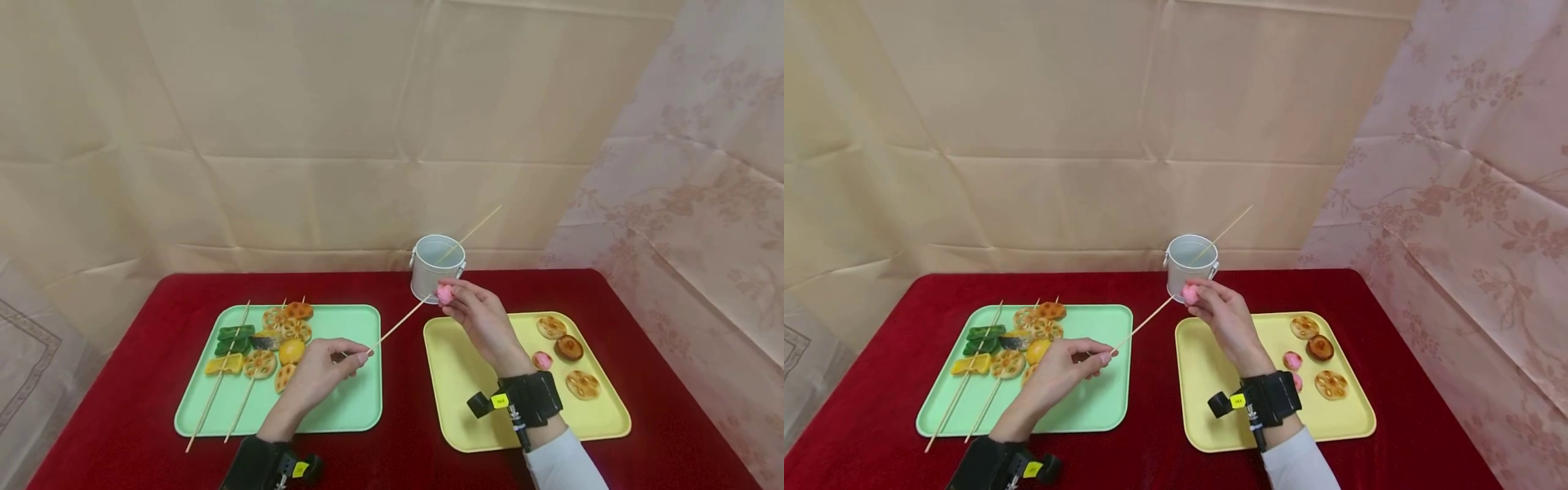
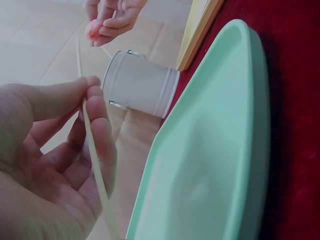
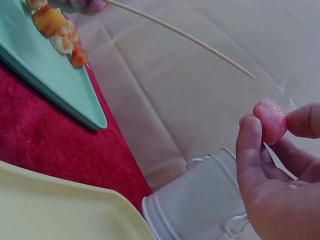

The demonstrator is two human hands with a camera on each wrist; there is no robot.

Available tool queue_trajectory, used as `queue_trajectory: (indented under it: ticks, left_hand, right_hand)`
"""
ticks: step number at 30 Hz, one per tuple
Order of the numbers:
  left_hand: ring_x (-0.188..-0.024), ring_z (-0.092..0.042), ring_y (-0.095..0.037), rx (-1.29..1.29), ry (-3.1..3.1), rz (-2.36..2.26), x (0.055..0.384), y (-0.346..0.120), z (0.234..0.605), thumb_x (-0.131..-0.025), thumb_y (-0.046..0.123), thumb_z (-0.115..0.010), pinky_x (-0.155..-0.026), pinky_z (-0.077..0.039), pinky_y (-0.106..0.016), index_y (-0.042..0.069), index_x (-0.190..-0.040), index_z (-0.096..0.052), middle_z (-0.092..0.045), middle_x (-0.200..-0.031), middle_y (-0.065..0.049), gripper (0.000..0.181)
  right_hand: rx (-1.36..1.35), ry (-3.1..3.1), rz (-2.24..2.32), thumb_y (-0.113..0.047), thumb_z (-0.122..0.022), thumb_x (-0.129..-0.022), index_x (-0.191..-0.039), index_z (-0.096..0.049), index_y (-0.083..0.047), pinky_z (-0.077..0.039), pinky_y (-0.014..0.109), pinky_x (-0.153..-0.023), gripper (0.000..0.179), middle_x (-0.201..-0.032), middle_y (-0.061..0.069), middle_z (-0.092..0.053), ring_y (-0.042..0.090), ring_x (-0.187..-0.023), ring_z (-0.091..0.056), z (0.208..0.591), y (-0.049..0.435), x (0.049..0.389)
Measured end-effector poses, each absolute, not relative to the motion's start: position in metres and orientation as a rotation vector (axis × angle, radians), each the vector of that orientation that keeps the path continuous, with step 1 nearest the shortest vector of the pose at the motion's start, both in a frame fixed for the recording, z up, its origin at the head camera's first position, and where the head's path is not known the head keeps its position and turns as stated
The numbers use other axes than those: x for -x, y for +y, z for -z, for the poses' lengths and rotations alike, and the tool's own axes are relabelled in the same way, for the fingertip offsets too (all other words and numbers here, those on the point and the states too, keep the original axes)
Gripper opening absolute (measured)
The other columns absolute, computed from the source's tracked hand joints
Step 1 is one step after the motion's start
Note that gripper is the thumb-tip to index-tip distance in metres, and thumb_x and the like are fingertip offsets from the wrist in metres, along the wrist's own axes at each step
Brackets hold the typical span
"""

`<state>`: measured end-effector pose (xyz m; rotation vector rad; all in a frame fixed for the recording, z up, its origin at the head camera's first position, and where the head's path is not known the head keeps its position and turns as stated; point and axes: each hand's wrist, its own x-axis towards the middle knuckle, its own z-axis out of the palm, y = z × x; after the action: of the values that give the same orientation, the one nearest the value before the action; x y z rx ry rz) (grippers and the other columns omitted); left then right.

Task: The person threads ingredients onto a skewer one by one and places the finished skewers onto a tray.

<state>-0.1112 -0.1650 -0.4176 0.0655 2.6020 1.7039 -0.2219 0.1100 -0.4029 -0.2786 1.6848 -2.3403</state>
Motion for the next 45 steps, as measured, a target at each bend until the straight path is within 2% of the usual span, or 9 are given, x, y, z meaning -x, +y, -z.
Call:
queue_trajectory:
  ticks: [4, 10, 18, 23, 26, 28, 33, 42, 45]
  left_hand:
    - [-0.073, -0.064, -0.016, -0.078, 2.607, -1.667, 0.109, -0.166, 0.416, -0.096, 0.012, -0.075, -0.064, -0.050, -0.028, 0.006, -0.103, -0.081, -0.075, -0.092, -0.004, 0.011]
    - [-0.075, -0.063, -0.017, -0.068, 2.585, -1.648, 0.109, -0.166, 0.415, -0.097, 0.014, -0.074, -0.064, -0.048, -0.029, 0.006, -0.105, -0.081, -0.075, -0.091, -0.007, 0.014]
    - [-0.073, -0.064, -0.016, -0.096, 2.603, -1.638, 0.110, -0.165, 0.418, -0.096, 0.014, -0.075, -0.063, -0.049, -0.028, 0.007, -0.104, -0.081, -0.075, -0.090, -0.006, 0.012]
    - [-0.070, -0.063, -0.015, -0.128, 2.583, -1.694, 0.112, -0.157, 0.423, -0.096, 0.013, -0.075, -0.062, -0.049, -0.027, 0.004, -0.105, -0.081, -0.075, -0.086, -0.008, 0.013]
    - [-0.069, -0.063, -0.015, -0.134, 2.549, -1.772, 0.112, -0.149, 0.426, -0.096, 0.011, -0.074, -0.061, -0.050, -0.026, 0.001, -0.106, -0.080, -0.074, -0.086, -0.011, 0.015]
    - [-0.069, -0.064, -0.016, -0.117, 2.533, -1.827, 0.112, -0.145, 0.427, -0.096, 0.011, -0.074, -0.060, -0.049, -0.025, 0.000, -0.107, -0.079, -0.074, -0.086, -0.012, 0.016]
    - [-0.067, -0.065, -0.023, -0.089, 2.526, -1.920, 0.111, -0.138, 0.428, -0.096, 0.010, -0.075, -0.058, -0.049, -0.024, -0.001, -0.108, -0.079, -0.073, -0.084, -0.014, 0.017]
    - [-0.065, -0.066, -0.017, -0.028, 2.524, -1.975, 0.111, -0.133, 0.429, -0.095, 0.012, -0.077, -0.060, -0.051, -0.023, -0.003, -0.099, -0.078, -0.072, -0.079, -0.015, 0.015]
    - [-0.064, -0.067, -0.016, -0.024, 2.546, -1.944, 0.111, -0.133, 0.430, -0.095, 0.012, -0.076, -0.060, -0.052, -0.023, -0.003, -0.095, -0.077, -0.071, -0.076, -0.015, 0.015]
  right_hand:
    - [0.346, 1.718, 2.321, -0.009, -0.056, -0.107, -0.133, -0.062, 0.008, -0.056, 0.026, -0.090, 0.032, -0.109, 0.004, -0.071, 0.014, -0.094, -0.068, 0.403, 0.108, 0.222]
    - [0.405, 1.797, 2.266, -0.007, -0.057, -0.106, -0.138, -0.054, 0.015, -0.056, 0.028, -0.091, 0.040, -0.102, 0.003, -0.070, 0.014, -0.092, -0.066, 0.402, 0.104, 0.220]
    - [0.446, 1.880, 2.189, -0.011, -0.063, -0.104, -0.141, -0.052, 0.013, -0.054, 0.033, -0.098, 0.045, -0.104, 0.004, -0.070, 0.016, -0.098, -0.066, 0.402, 0.105, 0.220]
    - [0.429, 1.881, 2.128, -0.016, -0.067, -0.102, -0.135, -0.056, 0.009, -0.053, 0.039, -0.101, 0.043, -0.110, 0.007, -0.073, 0.026, -0.107, -0.068, 0.401, 0.101, 0.216]
    - [0.418, 1.864, 2.101, -0.019, -0.069, -0.101, -0.131, -0.060, 0.006, -0.051, 0.045, -0.104, 0.040, -0.113, 0.010, -0.074, 0.028, -0.111, -0.069, 0.403, 0.096, 0.213]
    - [0.414, 1.837, 2.098, -0.019, -0.070, -0.101, -0.129, -0.061, 0.006, -0.049, 0.047, -0.106, 0.039, -0.114, 0.011, -0.074, 0.026, -0.112, -0.069, 0.405, 0.092, 0.210]
    - [0.397, 1.774, 2.098, -0.017, -0.070, -0.100, -0.128, -0.062, 0.006, -0.050, 0.045, -0.104, 0.037, -0.113, 0.011, -0.074, 0.023, -0.110, -0.070, 0.409, 0.082, 0.203]
    - [0.435, 1.799, 2.027, -0.018, -0.070, -0.100, -0.125, -0.066, 0.004, -0.048, 0.052, -0.106, 0.033, -0.112, 0.012, -0.074, 0.020, -0.104, -0.071, 0.411, 0.070, 0.196]
    - [0.452, 1.818, 2.017, -0.017, -0.070, -0.100, -0.125, -0.066, 0.004, -0.050, 0.049, -0.104, 0.033, -0.112, 0.013, -0.075, 0.020, -0.103, -0.072, 0.412, 0.067, 0.194]
